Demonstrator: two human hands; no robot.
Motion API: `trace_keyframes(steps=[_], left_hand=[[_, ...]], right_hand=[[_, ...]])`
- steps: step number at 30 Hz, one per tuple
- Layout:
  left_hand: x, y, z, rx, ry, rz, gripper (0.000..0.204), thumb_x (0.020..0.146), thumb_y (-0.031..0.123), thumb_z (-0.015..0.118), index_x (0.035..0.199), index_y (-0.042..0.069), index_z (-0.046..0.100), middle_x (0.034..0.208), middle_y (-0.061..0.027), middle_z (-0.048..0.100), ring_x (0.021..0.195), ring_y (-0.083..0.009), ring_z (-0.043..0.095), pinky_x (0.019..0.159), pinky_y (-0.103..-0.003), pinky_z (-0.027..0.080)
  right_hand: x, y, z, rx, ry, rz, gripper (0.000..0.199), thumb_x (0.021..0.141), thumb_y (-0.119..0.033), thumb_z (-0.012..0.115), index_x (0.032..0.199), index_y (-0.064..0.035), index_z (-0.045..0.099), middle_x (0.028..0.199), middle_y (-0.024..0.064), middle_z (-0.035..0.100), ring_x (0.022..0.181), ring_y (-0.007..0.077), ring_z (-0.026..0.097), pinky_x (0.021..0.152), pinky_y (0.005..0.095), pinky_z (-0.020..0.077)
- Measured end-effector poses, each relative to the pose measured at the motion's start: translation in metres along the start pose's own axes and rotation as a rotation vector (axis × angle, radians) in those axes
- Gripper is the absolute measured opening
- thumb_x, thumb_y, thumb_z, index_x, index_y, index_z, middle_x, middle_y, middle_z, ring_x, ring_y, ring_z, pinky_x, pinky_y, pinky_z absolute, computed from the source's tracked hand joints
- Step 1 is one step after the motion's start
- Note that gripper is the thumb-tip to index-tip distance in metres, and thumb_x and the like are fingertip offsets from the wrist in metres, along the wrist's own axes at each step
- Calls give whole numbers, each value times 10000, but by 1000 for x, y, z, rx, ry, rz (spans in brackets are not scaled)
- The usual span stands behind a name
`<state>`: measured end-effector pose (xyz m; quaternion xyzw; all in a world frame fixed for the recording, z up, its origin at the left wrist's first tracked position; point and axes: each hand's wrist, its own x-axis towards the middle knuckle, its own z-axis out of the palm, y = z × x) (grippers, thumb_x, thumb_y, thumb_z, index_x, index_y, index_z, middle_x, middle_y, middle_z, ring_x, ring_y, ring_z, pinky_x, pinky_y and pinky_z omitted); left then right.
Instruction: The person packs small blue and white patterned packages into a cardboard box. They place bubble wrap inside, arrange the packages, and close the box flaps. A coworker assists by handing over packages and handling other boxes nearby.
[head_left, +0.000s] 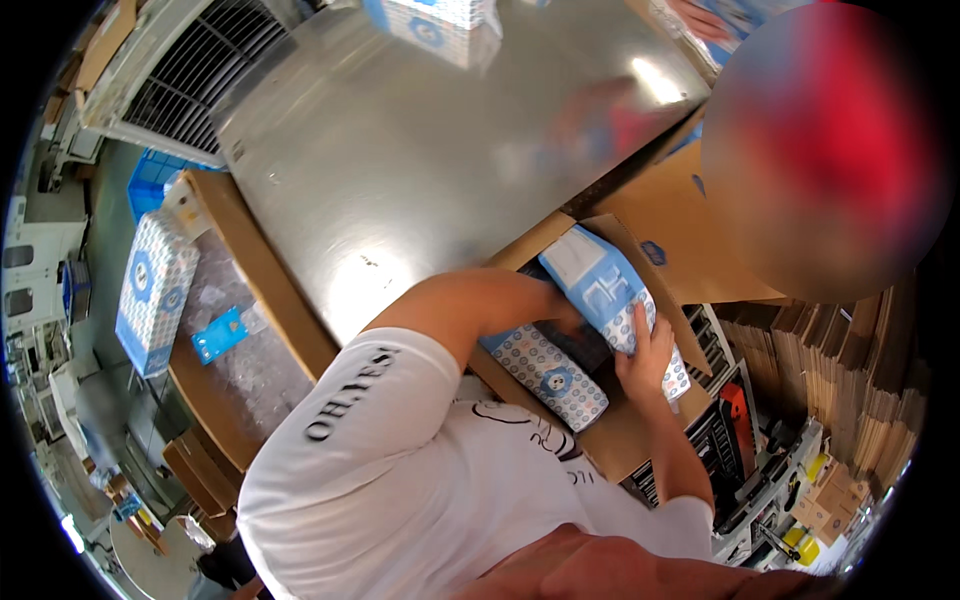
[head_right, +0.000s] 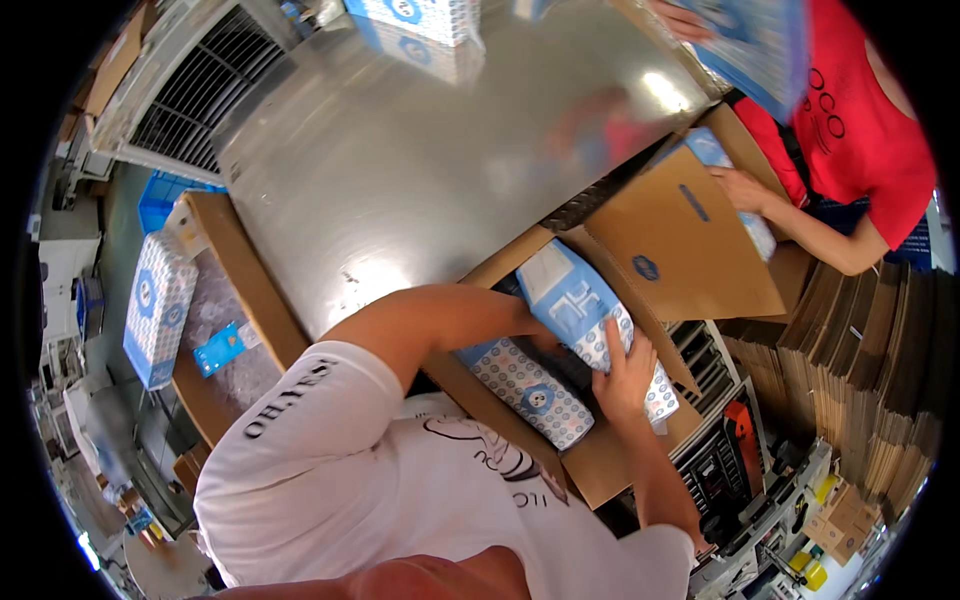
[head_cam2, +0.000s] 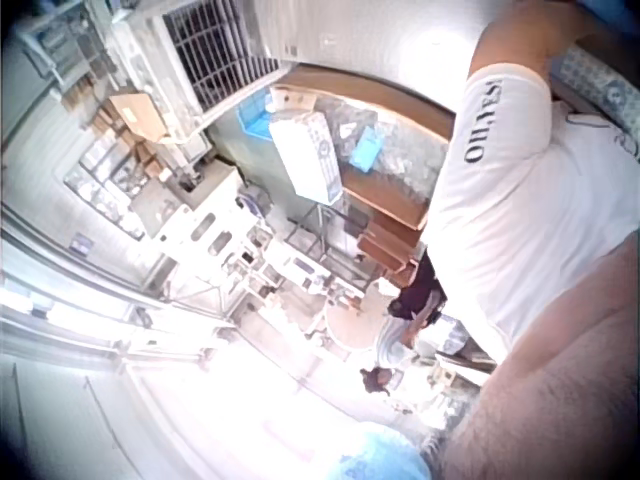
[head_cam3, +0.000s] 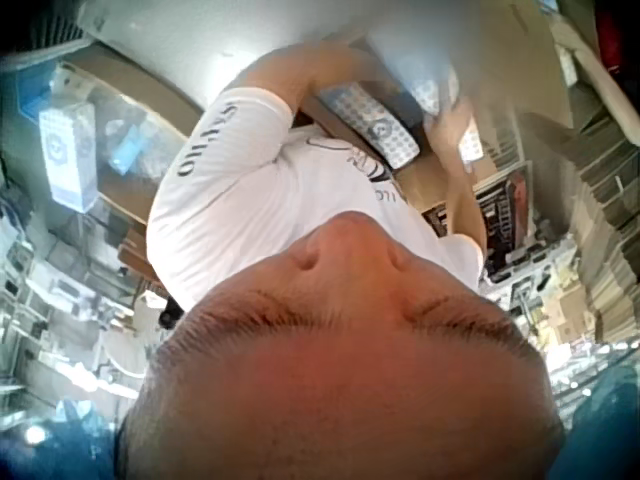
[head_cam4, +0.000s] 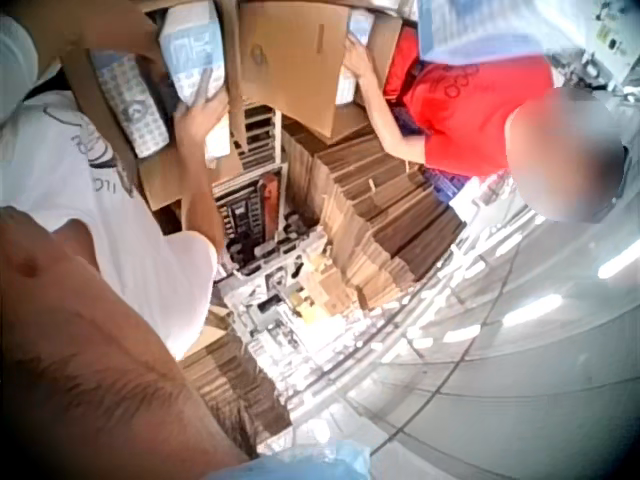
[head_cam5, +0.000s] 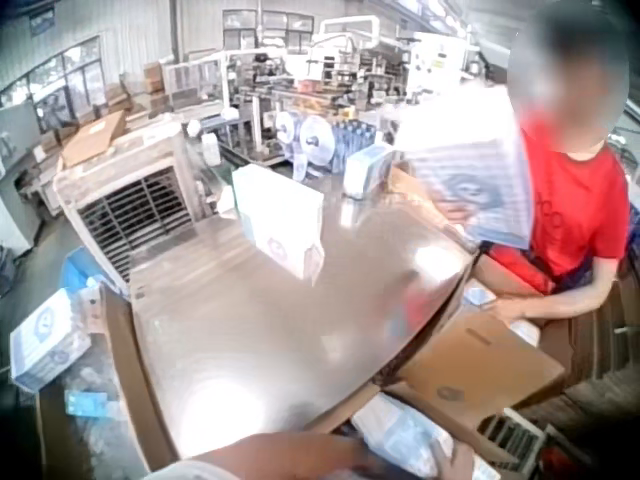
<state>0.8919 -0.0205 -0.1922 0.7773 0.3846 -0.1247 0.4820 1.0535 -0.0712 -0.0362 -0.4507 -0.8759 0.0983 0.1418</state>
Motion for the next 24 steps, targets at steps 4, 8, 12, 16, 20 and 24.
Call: trace_keyframes(steps=[4, 8, 12, 16, 20, 24], left_hand=[[30, -21, -8, 30, 43, -169, 549, 885, 486, 545, 1226, 58, 586, 1233, -159, 592, 1095, -331, 577, 911, -434, 461], [30, -38, 9, 99, -32, -293, 525, 898, 474, 525, 1183, 42, 611, 1215, -167, 600, 1083, -334, 581, 901, -428, 465], [-17, -47, 1, 13, -153, -392, 510, 911, 463, 505, 1141, 27, 635, 1197, -175, 609, 1072, -338, 586, 890, -423, 468], [-129, -10, -20, -348, 248, -2, 433, 936, 401, 509, 1116, 31, 644, 1129, -148, 638, 944, -303, 631, 805, -394, 503], [-293, -41, -3, 70, 1607, -104, 322, 806, 37, 641, 1123, 58, 592, 1072, -121, 616, 911, -279, 623, 797, -380, 506], [-470, -160, 148, 199, 1953, -1299, 481, 778, 251, 696, 1188, 52, 544, 1220, -226, 531, 1107, -386, 518, 909, -463, 448]], right_hand=[[-2, 42, 40, -107, 47, -75, 846, 601, 10, 674, 1389, -191, 442, 1241, 273, 437, 1074, 445, 451, 885, 520, 366], [-1, 72, 178, -270, -139, -19, 753, 761, -37, 560, 1430, -335, 385, 989, 203, 475, 902, 367, 464, 778, 487, 382], [4, 100, 239, -135, -256, -34, 891, 702, 7, 627, 1489, -232, 285, 1316, 300, 409, 1177, 455, 418, 937, 546, 348], [27, 90, 245, -59, -524, 28, 886, 732, -19, 643, 1500, -231, 255, 1297, 299, 414, 1167, 470, 428, 932, 539, 382], [44, 86, 204, 5, -669, -5, 816, 778, -68, 642, 1495, -196, 274, 1241, 289, 488, 1127, 440, 497, 907, 470, 444], [32, 92, 206, 292, -539, -30, 695, 811, -83, 624, 1454, -132, 365, 1119, 241, 607, 993, 362, 612, 845, 401, 496]])
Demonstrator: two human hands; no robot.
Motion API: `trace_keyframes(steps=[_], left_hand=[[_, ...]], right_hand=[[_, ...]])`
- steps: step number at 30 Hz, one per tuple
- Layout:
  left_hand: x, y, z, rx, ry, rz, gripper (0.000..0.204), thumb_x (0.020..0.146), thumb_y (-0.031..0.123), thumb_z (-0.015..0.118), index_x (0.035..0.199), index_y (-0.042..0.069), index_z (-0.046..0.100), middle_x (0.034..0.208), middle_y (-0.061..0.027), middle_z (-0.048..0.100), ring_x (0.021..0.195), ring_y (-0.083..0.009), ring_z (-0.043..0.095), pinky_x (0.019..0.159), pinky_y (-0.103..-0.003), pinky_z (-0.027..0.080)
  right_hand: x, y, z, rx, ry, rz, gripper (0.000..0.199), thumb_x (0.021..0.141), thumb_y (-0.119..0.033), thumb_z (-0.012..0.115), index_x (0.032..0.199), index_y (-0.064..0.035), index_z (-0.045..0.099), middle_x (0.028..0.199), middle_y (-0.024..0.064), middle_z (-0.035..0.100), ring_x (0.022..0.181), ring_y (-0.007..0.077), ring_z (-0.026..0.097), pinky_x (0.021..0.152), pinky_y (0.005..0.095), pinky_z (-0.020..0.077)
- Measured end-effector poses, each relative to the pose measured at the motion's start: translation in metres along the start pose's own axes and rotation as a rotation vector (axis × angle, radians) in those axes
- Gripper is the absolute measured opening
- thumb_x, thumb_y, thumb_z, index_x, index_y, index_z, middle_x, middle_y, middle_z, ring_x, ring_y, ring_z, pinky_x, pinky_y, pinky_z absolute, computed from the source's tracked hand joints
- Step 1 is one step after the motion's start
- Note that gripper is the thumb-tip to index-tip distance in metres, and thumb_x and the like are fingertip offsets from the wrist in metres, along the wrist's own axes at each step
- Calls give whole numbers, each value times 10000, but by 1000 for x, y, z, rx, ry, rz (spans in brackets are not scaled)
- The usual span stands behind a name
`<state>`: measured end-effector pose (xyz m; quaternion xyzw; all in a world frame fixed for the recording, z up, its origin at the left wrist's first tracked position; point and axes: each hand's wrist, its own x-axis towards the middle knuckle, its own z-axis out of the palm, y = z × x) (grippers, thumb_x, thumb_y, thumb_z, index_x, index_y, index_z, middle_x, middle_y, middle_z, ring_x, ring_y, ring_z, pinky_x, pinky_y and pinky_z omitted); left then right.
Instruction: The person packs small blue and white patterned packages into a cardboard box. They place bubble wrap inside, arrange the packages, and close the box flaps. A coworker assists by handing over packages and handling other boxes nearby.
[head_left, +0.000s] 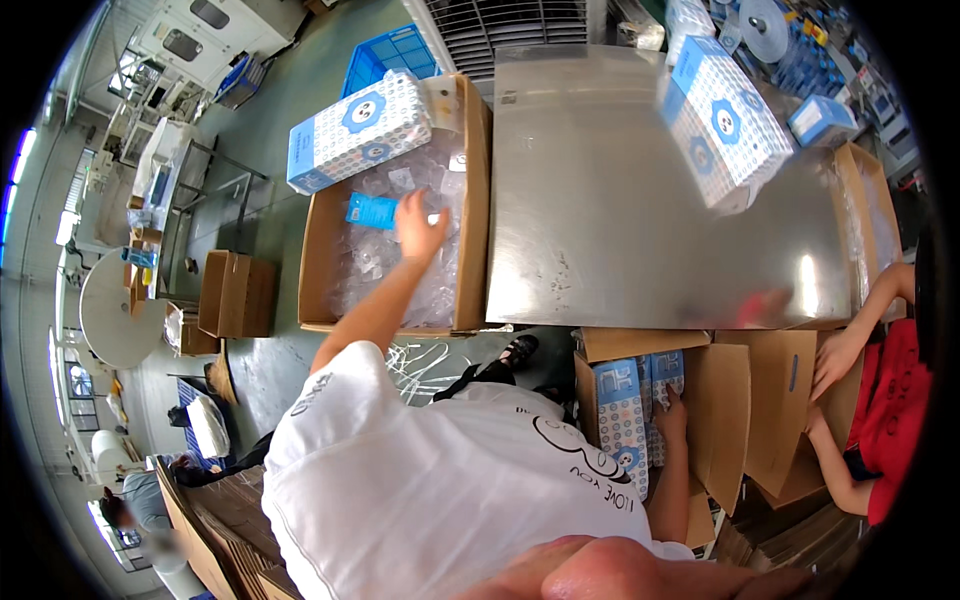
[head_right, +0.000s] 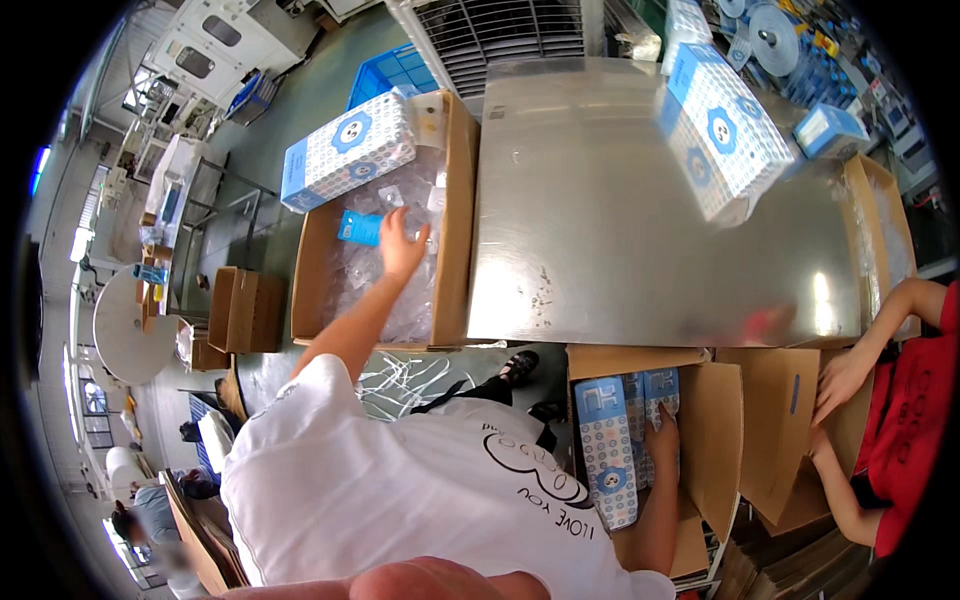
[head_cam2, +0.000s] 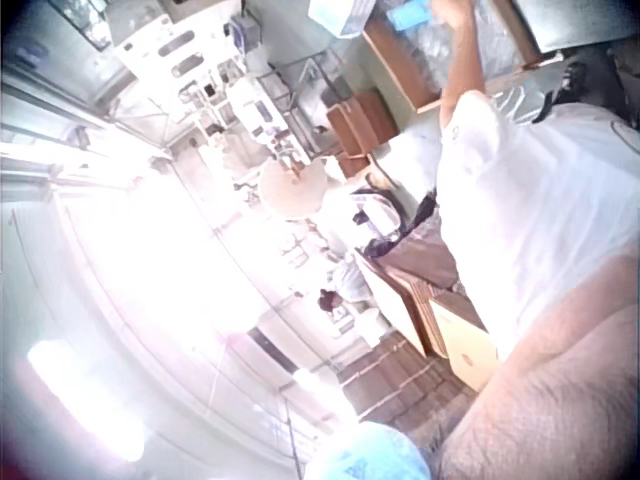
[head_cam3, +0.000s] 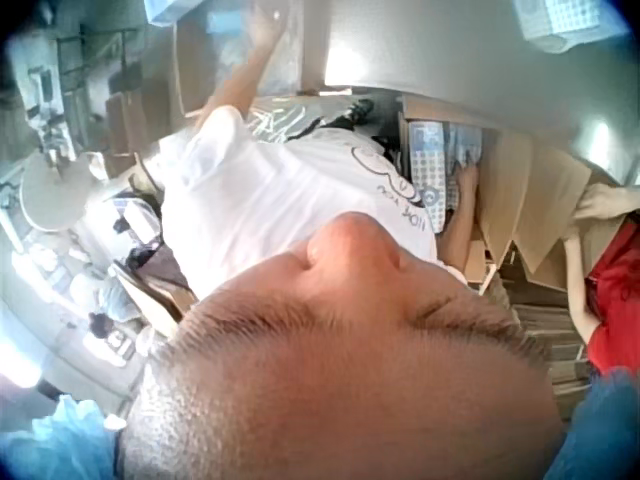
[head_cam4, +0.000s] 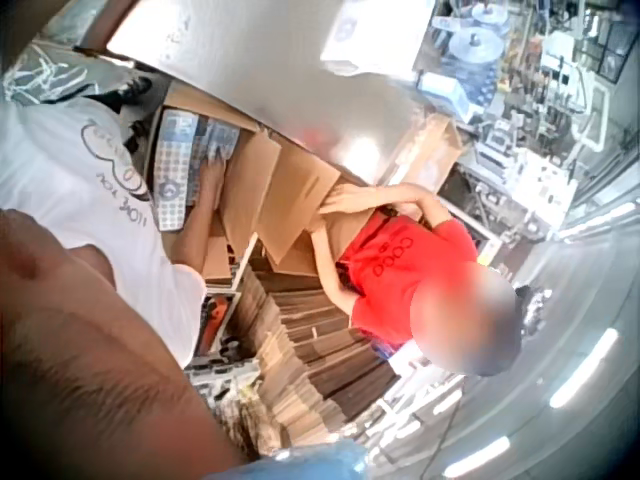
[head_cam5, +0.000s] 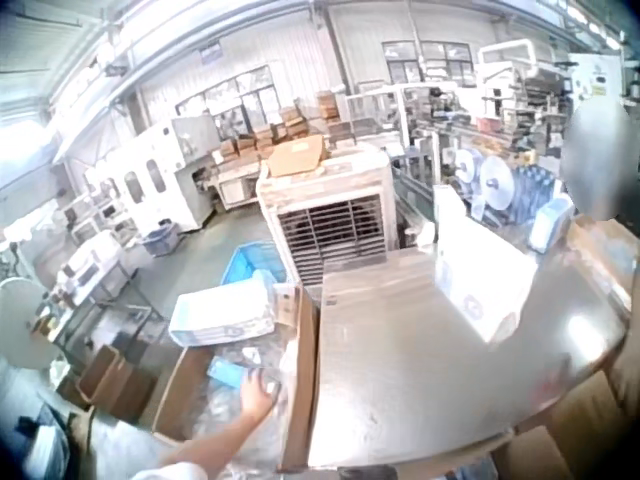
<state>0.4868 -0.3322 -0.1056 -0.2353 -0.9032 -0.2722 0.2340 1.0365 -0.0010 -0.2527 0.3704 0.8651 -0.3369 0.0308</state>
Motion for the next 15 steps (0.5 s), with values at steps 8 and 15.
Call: trace_keyframes(steps=[8, 15], left_hand=[[-77, -7, -59, 164, -1380, -308, 1014, 749, 678, 626, 1429, 35, 233, 1227, -260, 554, 1149, -411, 542, 948, -470, 453], [-49, -86, -55, 229, -968, 79, 210, 872, 264, 580, 955, 99, 680, 901, -156, 684, 816, -335, 676, 670, -448, 545]], right_hand=[[-3, -101, -38, -150, -174, -70, 546, 850, -94, 621, 1371, -81, 457, 1042, 195, 653, 798, 275, 648, 734, 367, 516], [21, -202, -85, -155, -88, -131, 455, 853, -190, 638, 1276, -52, 539, 1048, 218, 648, 891, 348, 643, 776, 374, 505]])
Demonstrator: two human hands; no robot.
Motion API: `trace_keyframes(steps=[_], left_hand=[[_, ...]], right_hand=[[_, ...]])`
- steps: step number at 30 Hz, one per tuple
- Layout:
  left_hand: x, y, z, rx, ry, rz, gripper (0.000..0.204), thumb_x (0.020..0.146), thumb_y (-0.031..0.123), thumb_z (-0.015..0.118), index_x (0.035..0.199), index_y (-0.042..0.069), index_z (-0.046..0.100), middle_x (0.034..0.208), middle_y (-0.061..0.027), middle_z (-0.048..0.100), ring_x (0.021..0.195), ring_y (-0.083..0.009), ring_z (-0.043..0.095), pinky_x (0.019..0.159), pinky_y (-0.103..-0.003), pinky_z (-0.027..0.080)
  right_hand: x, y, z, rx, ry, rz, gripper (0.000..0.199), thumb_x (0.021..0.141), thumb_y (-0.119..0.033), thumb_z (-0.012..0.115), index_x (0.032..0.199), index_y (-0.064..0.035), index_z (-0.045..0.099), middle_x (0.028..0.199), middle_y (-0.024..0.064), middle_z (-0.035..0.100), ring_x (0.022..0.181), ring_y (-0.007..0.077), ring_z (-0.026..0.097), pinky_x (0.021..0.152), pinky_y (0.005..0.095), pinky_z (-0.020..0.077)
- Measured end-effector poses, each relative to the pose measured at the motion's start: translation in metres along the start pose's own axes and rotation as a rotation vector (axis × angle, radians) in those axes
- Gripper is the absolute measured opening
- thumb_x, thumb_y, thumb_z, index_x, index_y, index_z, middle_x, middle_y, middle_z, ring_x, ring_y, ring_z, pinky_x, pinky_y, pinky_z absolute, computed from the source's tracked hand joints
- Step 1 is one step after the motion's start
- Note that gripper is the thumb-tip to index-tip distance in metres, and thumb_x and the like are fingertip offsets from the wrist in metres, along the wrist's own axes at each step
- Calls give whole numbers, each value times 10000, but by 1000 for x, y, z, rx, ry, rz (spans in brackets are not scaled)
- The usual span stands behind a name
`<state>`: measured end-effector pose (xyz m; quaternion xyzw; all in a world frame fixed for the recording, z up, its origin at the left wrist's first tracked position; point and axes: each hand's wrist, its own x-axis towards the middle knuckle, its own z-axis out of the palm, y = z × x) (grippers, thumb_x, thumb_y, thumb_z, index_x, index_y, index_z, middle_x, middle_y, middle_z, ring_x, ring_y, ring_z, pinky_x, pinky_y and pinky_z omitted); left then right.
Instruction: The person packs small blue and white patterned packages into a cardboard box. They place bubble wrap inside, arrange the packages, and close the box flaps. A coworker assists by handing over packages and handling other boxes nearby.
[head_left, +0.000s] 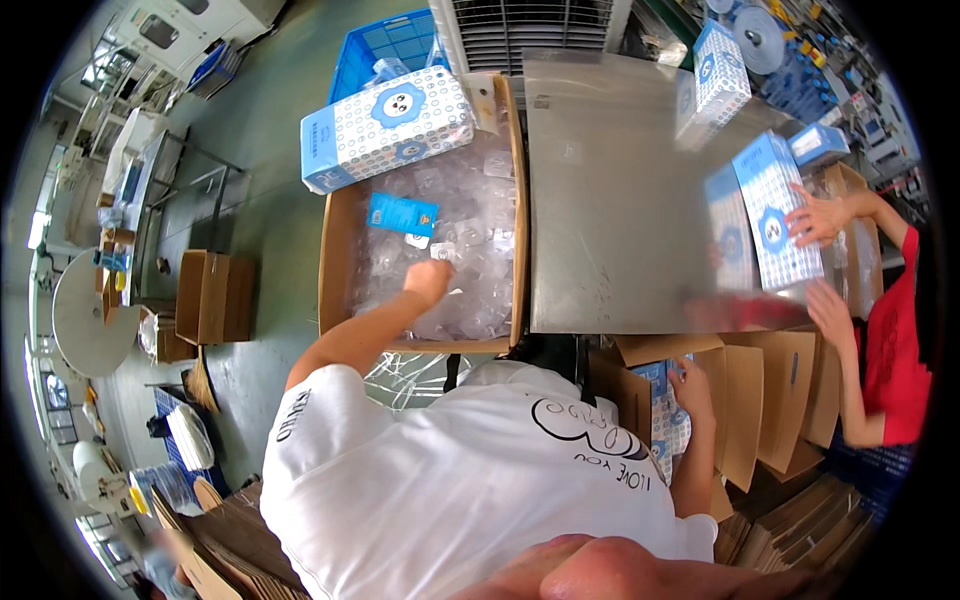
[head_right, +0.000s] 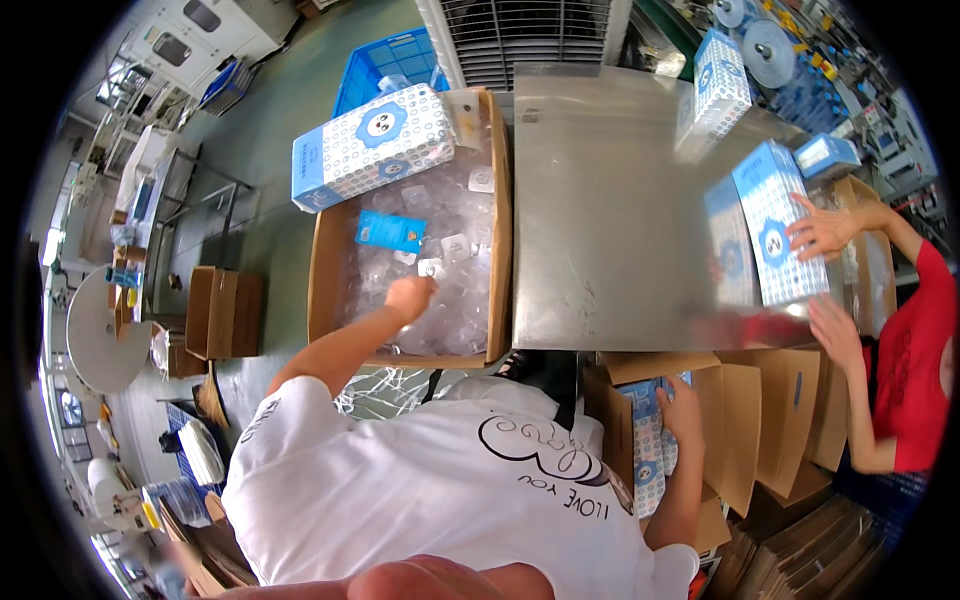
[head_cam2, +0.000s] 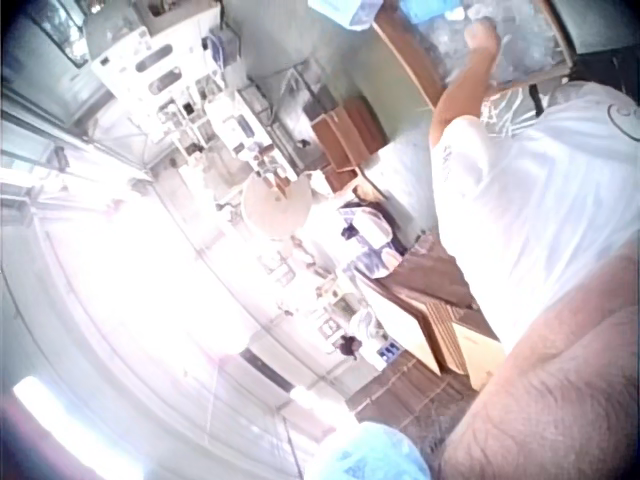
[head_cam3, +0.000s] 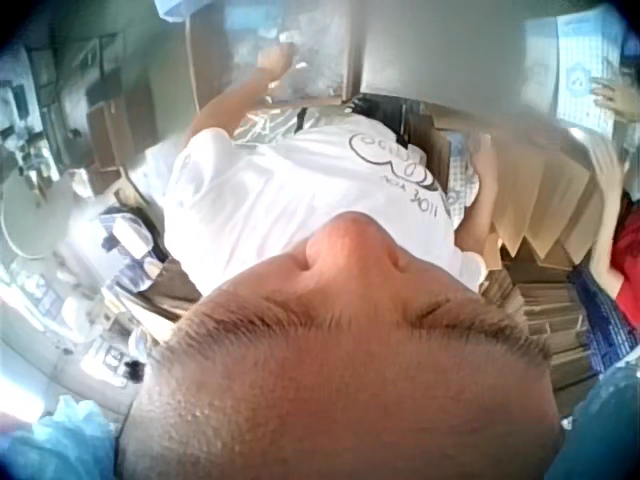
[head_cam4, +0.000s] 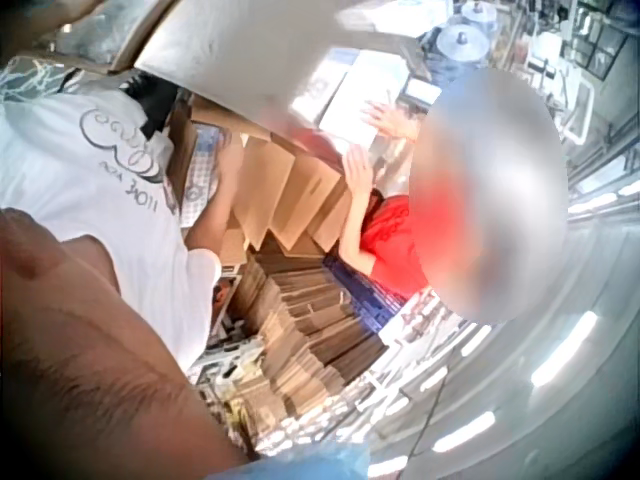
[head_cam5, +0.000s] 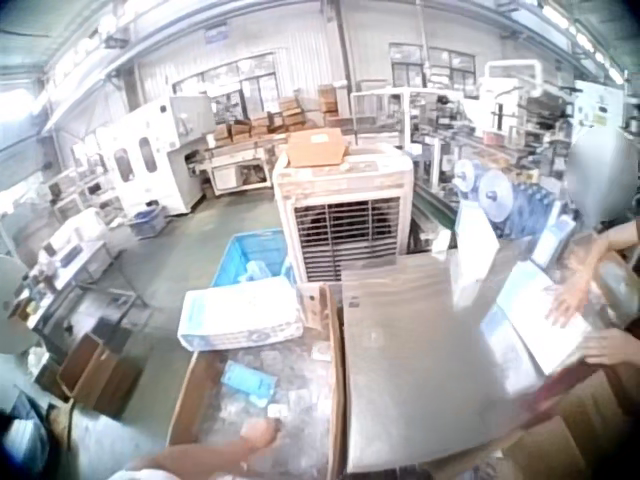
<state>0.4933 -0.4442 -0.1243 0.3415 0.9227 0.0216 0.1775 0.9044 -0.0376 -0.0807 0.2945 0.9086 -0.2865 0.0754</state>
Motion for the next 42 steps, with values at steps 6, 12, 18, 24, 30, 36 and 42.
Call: trace_keyframes(steps=[6, 12, 18, 24, 30, 36, 42], left_hand=[[12, 44, -129, -1067, -48, -144, 336, 979, 301, 507, 1087, 4, 620, 785, -142, 688, 519, -171, 640, 471, -260, 494], [8, 237, -149, -1480, -671, 341, 338, 998, 322, 473, 1167, 40, 549, 907, -77, 683, 704, -173, 663, 529, -271, 518], [-14, 382, -115, -1486, -1082, 482, 633, 969, 433, 482, 1462, 86, 289, 1147, -103, 614, 818, -228, 660, 643, -336, 559], [-30, 492, -64, -1041, -1407, 555, 713, 966, 542, 402, 1510, 152, 156, 1062, -152, 636, 710, -223, 646, 612, -344, 538], [0, 539, 27, -379, -1060, 493, 682, 955, 411, 524, 1481, 101, 219, 739, -135, 650, 529, -172, 604, 479, -284, 503], [28, 489, -31, -703, -801, 410, 327, 959, 262, 552, 1223, 70, 562, 622, -37, 575, 448, -105, 509, 418, -225, 415], [116, 245, -109, -1160, 322, -15, 203, 918, 182, 563, 1000, 13, 640, 599, -10, 504, 514, -95, 484, 466, -243, 441]], right_hand=[[0, -99, -33, 379, 302, -32, 363, 919, -157, 590, 1257, -35, 542, 1009, 134, 672, 871, 193, 647, 780, 318, 515], [18, -194, -50, 1344, 196, 29, 378, 956, -210, 568, 1286, -34, 513, 1057, 67, 622, 927, 125, 602, 771, 294, 524], [-54, -110, -86, 1368, 501, 193, 271, 922, -163, 577, 1151, -28, 630, 1006, 92, 666, 863, 172, 658, 670, 289, 568], [-144, -9, -76, 1452, 616, 420, 281, 904, -183, 597, 1129, -16, 620, 981, 113, 679, 834, 170, 661, 636, 295, 562], [-162, 87, 2, 582, 737, 683, 423, 930, -260, 603, 1233, 26, 533, 994, 115, 671, 847, 131, 626, 720, 286, 501], [-166, 96, 0, 878, 762, 533, 387, 886, -186, 640, 1201, 22, 554, 850, 129, 684, 712, 155, 629, 640, 293, 502], [-105, 92, -1, 1106, 643, 320, 295, 895, -125, 618, 1135, 38, 564, 858, 111, 680, 713, 148, 632, 635, 276, 504]])
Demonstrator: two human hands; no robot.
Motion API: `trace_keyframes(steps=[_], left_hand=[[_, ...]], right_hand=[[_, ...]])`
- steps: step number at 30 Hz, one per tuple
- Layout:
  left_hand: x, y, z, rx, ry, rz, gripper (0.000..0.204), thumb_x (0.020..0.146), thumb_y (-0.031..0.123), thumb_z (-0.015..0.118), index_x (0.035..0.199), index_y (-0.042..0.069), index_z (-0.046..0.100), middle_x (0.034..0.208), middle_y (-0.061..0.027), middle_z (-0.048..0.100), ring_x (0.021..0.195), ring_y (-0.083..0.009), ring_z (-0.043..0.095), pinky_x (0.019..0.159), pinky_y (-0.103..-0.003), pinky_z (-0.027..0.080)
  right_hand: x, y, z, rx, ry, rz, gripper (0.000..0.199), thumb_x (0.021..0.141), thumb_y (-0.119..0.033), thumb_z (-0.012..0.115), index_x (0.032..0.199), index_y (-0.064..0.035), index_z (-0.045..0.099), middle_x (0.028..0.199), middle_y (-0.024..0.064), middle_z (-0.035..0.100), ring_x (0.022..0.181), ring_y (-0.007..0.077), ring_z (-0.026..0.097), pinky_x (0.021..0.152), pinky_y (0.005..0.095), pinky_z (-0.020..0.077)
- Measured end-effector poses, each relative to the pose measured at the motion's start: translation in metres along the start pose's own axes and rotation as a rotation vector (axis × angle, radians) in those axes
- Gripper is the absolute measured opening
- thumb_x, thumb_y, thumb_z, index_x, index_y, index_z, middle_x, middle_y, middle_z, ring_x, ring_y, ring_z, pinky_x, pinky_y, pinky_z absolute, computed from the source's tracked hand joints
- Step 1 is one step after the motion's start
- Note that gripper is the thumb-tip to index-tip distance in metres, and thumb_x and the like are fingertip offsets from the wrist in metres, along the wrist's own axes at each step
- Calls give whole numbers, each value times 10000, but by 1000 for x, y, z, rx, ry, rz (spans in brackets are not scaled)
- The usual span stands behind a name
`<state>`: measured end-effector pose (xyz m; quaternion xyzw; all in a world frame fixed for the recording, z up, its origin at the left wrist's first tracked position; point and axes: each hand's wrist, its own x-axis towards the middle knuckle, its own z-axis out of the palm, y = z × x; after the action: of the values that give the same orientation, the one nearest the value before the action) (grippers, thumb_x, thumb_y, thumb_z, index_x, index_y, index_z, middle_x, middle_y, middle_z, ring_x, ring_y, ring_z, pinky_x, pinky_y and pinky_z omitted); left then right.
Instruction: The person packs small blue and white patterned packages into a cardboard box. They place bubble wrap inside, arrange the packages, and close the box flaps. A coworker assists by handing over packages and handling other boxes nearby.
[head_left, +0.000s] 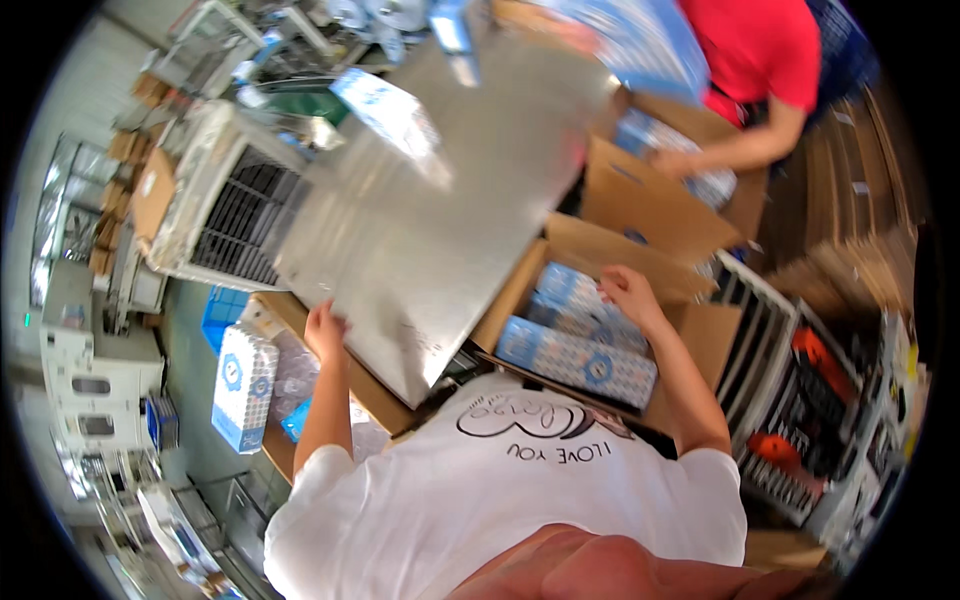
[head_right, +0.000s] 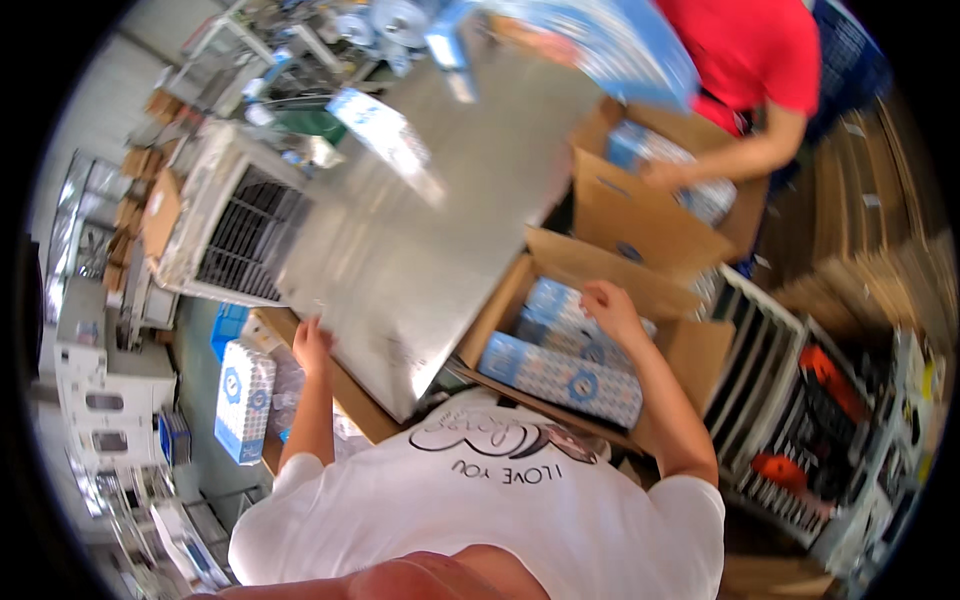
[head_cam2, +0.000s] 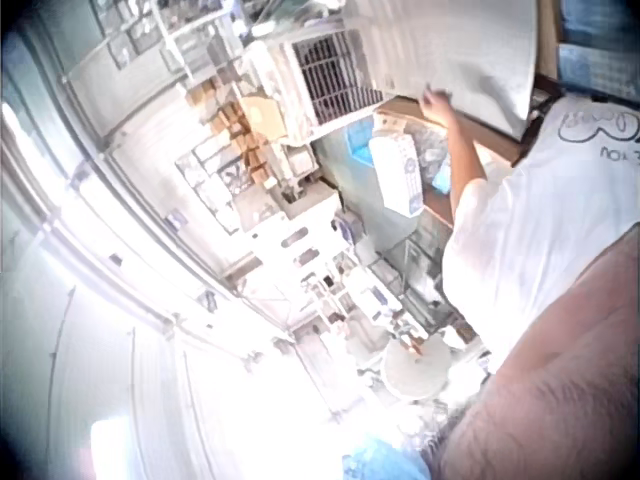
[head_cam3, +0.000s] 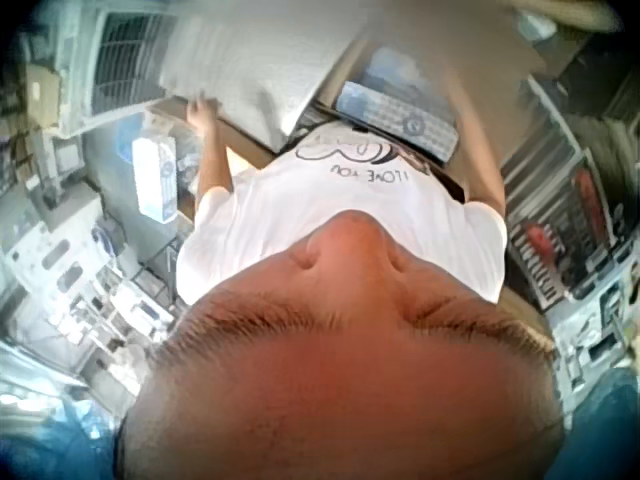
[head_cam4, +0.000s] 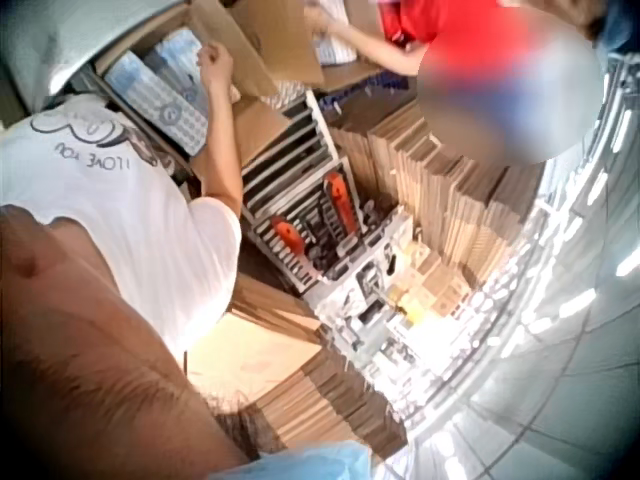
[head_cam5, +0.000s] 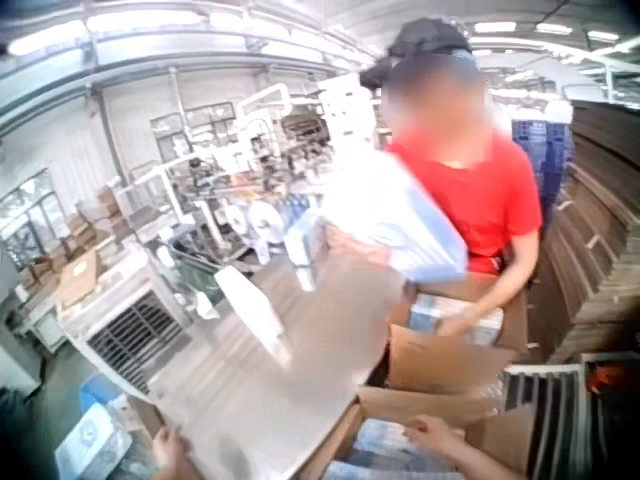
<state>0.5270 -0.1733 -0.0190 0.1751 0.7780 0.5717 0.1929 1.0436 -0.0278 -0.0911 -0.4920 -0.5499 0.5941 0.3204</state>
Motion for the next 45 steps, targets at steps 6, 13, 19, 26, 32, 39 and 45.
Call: trace_keyframes(steps=[6, 13, 19, 26, 32, 39, 45], left_hand=[[-25, -189, -199, 1089, 407, -144, 560, 896, 499, 551, 1056, -36, 576, 1153, -238, 569, 1055, -408, 528, 932, -514, 405], [-34, -215, -141, 423, 387, -62, 390, 916, 284, 595, 1134, -36, 544, 1108, -208, 533, 993, -336, 520, 893, -424, 408], [8, -61, -97, 265, 428, 441, 258, 840, 5, 575, 1085, 7, 492, 1065, -154, 486, 1001, -317, 485, 877, -402, 392], [66, 1, -31, 311, -32, 810, 447, 739, 27, 686, 1142, 4, 495, 1187, -185, 497, 1097, -353, 485, 946, -432, 393], [110, 82, 19, 862, -606, 1122, 1038, 644, 405, 803, 1466, 78, 260, 1427, -204, 383, 1428, -380, 146, 1157, -517, 119], [113, 78, 43, 812, -977, 1076, 778, 586, 299, 816, 1227, 0, 491, 1157, -208, 553, 1115, -381, 513, 996, -452, 371], [142, 85, -19, 572, -690, 855, 860, 554, 272, 868, 1255, -22, 464, 1163, -232, 568, 1070, -395, 545, 947, -439, 429]], right_hand=[[102, -42, 107, -88, -346, 29, 313, 907, -136, 599, 1198, -29, 559, 913, 90, 680, 763, 133, 629, 685, 274, 511], [289, -162, 257, -725, 109, -950, 423, 853, -238, 656, 1202, -27, 545, 1030, 183, 636, 957, 297, 612, 838, 398, 478], [389, -225, 334, -1166, 371, -478, 880, 723, -482, 711, 1431, -116, 336, 1175, 212, 561, 1106, 361, 539, 927, 421, 442], [349, -217, 311, -1195, -123, -314, 1075, 632, -401, 770, 1498, -109, 203, 1146, 245, 560, 1108, 393, 535, 937, 434, 441], [191, -229, 285, -1180, -899, -817, 1000, 749, -356, 748, 1515, -143, 141, 1274, 240, 516, 1124, 390, 548, 961, 426, 438], [392, -252, 349, -1241, 155, -1213, 824, 772, -371, 697, 1455, -126, 308, 1252, 262, 487, 1140, 395, 476, 905, 469, 425], [407, -213, 322, -1228, 96, -512, 830, 720, -378, 728, 1439, -233, 339, 1150, 256, 494, 1089, 419, 507, 929, 462, 432]])
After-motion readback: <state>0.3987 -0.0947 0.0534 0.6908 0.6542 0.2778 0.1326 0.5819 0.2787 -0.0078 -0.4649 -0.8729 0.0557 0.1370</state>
